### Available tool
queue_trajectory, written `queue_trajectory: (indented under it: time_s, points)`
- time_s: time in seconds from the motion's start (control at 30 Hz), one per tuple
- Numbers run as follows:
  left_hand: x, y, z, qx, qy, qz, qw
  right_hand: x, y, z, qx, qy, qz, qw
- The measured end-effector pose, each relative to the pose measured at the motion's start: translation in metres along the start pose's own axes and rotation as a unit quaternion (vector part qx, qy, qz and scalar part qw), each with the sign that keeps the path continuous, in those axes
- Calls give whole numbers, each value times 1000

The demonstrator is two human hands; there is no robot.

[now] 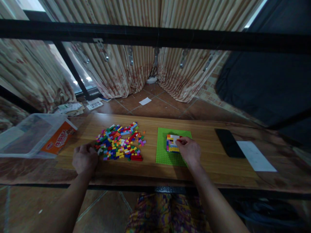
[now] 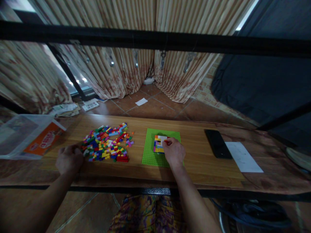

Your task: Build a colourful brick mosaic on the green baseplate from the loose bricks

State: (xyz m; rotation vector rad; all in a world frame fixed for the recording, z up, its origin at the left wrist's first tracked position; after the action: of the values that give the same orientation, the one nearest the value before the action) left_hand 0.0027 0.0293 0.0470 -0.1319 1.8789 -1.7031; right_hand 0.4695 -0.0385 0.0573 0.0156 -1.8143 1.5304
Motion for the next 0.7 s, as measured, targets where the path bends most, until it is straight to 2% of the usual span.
queue_trajectory:
  time_s: [0.13, 0.23, 0.3, 0.5, 0.7]
  points:
    - [0, 1, -1, 3, 1, -8, 1000, -9, 8, -1, 6, -38, -101, 994]
    - [0, 1, -1, 3, 3, -8, 1000, -15, 11, 0, 17, -45, -183, 982]
    - [1, 1, -1, 4, 1, -8, 1000, -16, 9, 1, 22, -45, -203, 978]
    - [2, 3, -2, 1, 0, -5, 1000, -15, 1, -5, 32, -43, -148, 988]
    - [2, 3, -2, -11, 7, 8, 1000, -6, 1, -18, 63, -30, -9, 997]
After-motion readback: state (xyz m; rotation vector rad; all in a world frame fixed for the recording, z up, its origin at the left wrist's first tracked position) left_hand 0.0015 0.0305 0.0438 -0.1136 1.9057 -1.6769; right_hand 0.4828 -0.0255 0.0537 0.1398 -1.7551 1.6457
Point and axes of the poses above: each hand's wrist, its own z-axis away from the middle knuckle, its own y-axis out of the palm, x = y × z, the point moved 7 cm from there along -z, towards the middle knuckle, and after that the axes turned 6 degrees about x, right-handed, at the moved point
